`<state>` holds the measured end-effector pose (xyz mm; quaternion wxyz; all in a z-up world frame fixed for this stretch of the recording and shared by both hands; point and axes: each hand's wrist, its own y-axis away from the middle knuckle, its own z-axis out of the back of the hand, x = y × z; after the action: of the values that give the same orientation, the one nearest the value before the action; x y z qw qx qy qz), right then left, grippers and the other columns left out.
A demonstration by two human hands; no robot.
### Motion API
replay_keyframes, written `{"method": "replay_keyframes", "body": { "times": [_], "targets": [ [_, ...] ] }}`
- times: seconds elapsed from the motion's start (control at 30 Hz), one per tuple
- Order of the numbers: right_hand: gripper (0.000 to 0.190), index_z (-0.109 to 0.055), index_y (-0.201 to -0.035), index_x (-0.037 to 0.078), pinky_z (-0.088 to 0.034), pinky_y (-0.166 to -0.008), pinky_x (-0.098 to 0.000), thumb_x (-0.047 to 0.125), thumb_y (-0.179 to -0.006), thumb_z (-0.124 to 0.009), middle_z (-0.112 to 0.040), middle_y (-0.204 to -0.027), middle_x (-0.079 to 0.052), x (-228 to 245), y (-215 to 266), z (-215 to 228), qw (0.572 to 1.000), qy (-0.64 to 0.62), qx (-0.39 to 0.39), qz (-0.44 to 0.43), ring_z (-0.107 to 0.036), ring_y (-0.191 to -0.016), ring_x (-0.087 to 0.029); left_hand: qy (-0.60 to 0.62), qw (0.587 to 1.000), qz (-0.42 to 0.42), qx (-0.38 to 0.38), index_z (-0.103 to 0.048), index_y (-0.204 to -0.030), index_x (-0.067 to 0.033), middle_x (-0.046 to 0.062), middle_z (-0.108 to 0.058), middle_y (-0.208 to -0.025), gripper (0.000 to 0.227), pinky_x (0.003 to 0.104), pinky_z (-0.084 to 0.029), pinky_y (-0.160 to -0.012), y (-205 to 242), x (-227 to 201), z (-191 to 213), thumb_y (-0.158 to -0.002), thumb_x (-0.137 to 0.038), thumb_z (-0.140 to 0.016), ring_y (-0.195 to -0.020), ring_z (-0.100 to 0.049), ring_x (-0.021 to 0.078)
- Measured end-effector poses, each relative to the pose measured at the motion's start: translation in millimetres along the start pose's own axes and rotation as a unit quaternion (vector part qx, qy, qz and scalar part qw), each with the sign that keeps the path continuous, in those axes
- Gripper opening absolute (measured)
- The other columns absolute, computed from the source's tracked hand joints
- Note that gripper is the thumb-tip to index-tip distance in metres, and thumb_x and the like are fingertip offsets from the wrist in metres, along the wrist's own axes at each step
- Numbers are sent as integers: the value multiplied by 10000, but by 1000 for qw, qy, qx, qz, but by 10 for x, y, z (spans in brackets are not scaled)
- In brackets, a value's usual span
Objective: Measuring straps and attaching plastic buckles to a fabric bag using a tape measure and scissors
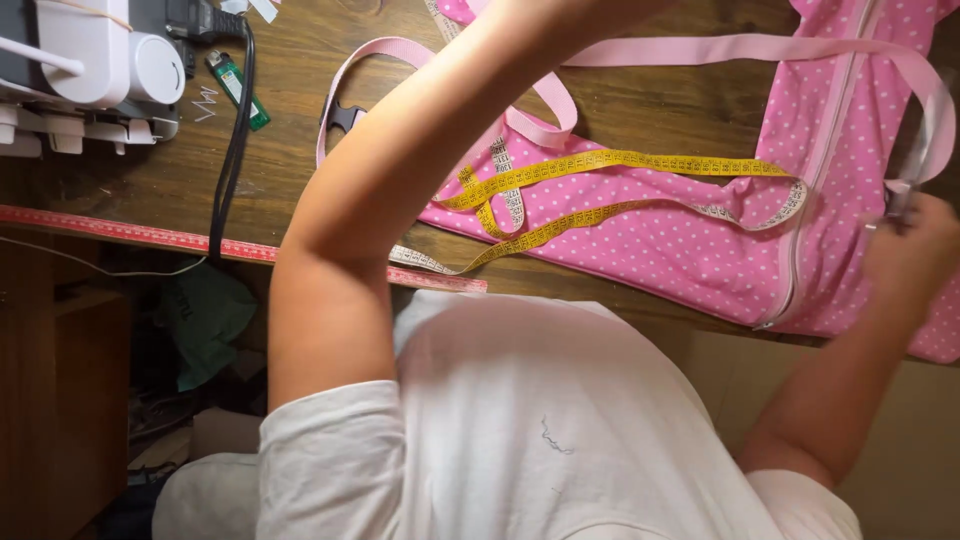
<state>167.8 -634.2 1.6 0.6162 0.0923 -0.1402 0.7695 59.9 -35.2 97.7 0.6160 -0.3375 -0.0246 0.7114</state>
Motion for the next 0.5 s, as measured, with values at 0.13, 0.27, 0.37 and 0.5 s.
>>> {"method": "replay_keyframes", "body": {
  "times": [0.13,0.27,0.37,0.5],
  "targets": [
    [332,-661,-1379,-14,-459,-753,-584,-15,-1047,-660,-741,-1234,-236,-834,-253,-128,996,65,-2,-59,-680,-1004,-484,-24,999,19,10,-623,-779,-174,63,-685,-698,317,509,-383,-474,237,47,-89,-988,-412,-637,-604,-631,340],
    [283,-725,-1232,16,-477,-613,-535,50,-953,-753,-740,-951,-179,-862,-362,-232,991,124,32,-45,-702,-785,-424,-50,998,44,19,-575,-745,-134,105,-642,-651,355,529,-373,-458,619,173,-191,-998,-377,-624,-572,-600,390],
    [401,-702,-1404,4,-473,-803,-584,-15,-1013,-617,-750,-1230,-264,384,-676,-292,993,67,-93,-7,-669,-1021,-523,-70,995,68,17,-551,-728,-114,126,-622,-627,375,539,-368,-450,1006,191,-228,-1004,-360,-618,-557,-585,416],
    [311,-790,-1192,-148,-542,-879,-432,-235,-921,-666,-722,-1097,-271,3089,-795,-429,887,-221,-26,404,-679,-1011,-381,-1,994,110,-4,-670,-1026,-81,101,-691,-872,218,440,-424,-710,1593,132,-257,-967,-288,-709,-777,-547,313]
  ]
}}
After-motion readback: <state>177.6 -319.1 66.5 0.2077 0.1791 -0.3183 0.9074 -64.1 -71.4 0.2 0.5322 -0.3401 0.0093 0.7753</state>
